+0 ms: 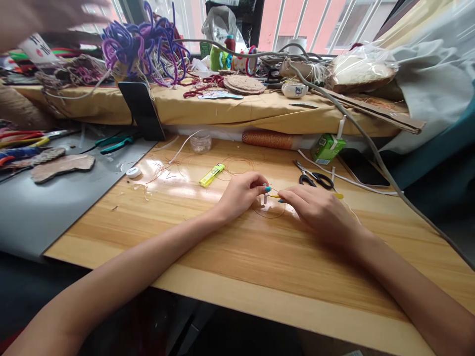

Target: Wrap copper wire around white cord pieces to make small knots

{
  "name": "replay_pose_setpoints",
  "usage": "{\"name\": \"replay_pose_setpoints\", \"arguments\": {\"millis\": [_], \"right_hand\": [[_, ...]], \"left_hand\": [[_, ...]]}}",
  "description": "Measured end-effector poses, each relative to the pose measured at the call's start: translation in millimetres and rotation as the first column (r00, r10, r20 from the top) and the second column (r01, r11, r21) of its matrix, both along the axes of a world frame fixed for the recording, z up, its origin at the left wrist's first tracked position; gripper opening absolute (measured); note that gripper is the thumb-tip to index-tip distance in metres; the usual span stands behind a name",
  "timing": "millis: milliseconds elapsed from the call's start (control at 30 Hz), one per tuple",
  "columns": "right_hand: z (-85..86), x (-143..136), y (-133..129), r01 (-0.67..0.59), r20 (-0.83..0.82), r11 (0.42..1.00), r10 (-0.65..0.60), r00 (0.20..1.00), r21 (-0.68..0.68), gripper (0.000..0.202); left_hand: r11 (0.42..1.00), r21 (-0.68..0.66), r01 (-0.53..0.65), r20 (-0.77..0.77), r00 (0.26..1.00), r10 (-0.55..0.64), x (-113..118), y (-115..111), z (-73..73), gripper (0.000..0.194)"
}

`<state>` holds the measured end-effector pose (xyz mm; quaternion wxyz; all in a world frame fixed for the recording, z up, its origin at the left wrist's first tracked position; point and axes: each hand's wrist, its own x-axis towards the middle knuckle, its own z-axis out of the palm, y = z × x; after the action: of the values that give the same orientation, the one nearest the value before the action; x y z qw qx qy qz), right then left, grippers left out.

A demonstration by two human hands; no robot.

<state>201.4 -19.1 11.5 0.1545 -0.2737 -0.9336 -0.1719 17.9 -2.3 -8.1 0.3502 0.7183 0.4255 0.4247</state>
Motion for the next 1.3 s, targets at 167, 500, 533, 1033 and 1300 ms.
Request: {"name": "replay_pose_setpoints", "arguments": {"millis": [167, 500, 533, 1033, 1300], "right_hand": [[-1.3, -1, 0, -0.027, -0.06, 0.999, 0.025, 0.998, -0.032, 0.024], [-16.9, -1, 4, 0.011, -0.308, 0.967, -0.093, 0.947, -0.255, 0.023], [-16.8, -2, 4, 0.012, -0.326, 0.957, -0.11, 0.939, -0.289, 0.023], [-15.2, 5, 7, 0.196, -0.207, 0.98, -0.2, 0.958, -0.04, 0.022], [-8.4, -1, 2, 0.131, -0.15, 0.985, -0.113, 0.982, 0.112, 0.02]], "left_hand": [[0.998, 0.052, -0.018, -0.019, 1.0, 0.019, 1, 0, -0.1, 0.004], [0.99, 0.139, -0.033, -0.029, 0.999, 0.037, -1, -1, 1.0, 0.006], [0.99, 0.14, -0.034, -0.028, 0.999, 0.038, -1, -1, 1.1, 0.006], [0.993, 0.117, -0.033, -0.041, 0.998, 0.038, -6, 11, 1.0, 0.025], [0.941, 0.282, 0.19, -0.296, 0.95, -0.103, -5, 5, 5.9, 0.013]]}}
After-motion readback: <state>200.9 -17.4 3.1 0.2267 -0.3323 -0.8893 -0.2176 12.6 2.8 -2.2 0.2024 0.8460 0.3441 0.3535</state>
